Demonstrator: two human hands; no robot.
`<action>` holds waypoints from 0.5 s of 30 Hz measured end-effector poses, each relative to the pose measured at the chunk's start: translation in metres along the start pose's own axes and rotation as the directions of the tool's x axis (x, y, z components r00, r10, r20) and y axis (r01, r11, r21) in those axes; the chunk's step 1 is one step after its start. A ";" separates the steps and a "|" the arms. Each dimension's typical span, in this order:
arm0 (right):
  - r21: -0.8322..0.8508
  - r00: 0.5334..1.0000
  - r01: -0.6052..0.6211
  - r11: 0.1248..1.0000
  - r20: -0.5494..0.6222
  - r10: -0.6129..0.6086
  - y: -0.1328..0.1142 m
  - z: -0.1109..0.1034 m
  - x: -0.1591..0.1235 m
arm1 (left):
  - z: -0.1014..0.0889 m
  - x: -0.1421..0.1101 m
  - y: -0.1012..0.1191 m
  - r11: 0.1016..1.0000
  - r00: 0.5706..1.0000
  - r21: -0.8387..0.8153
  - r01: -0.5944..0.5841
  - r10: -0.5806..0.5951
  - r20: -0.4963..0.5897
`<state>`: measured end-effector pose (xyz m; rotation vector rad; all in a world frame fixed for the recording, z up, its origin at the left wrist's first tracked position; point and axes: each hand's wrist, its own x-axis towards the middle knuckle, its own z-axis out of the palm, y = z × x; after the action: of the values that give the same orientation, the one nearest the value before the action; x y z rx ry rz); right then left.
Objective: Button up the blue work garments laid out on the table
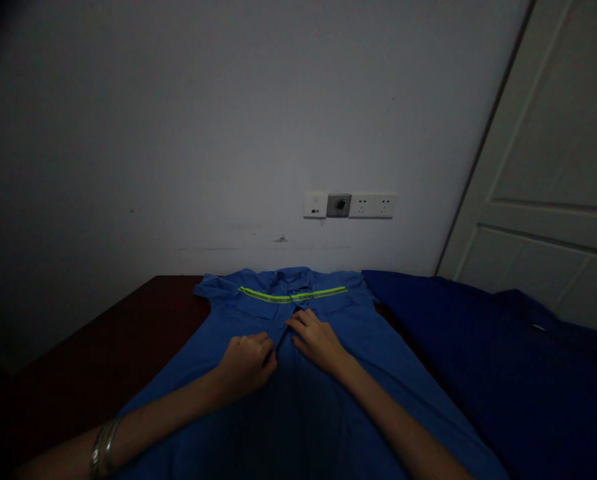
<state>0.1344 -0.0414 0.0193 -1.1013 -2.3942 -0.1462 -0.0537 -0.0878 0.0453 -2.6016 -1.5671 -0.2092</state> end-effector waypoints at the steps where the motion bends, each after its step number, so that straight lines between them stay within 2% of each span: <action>1: -0.032 1.000 0.030 0.999 -0.003 -0.030 0.000 0.001 0.000 | 0.000 0.000 0.001 1.000 1.000 0.000 -0.005 0.005 -0.003; 7: -0.183 0.979 0.200 0.963 -0.015 -0.206 0.009 0.012 0.003 | -0.001 0.005 0.000 0.998 1.000 -0.065 0.008 -0.008 0.003; 11: -0.208 0.972 0.209 0.956 -0.061 -0.226 0.014 0.017 0.002 | 0.002 0.025 -0.019 0.957 1.000 -0.290 -0.003 0.007 0.013; 15: -0.225 0.968 0.209 0.952 -0.089 -0.234 0.015 0.018 0.000 | 0.014 0.055 -0.043 0.844 0.988 -0.514 -0.152 0.141 -0.060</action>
<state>0.1382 -0.0263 0.0016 -0.8825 -2.4330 -0.5423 -0.0659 -0.0181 0.0416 -3.0842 -1.4498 -0.7383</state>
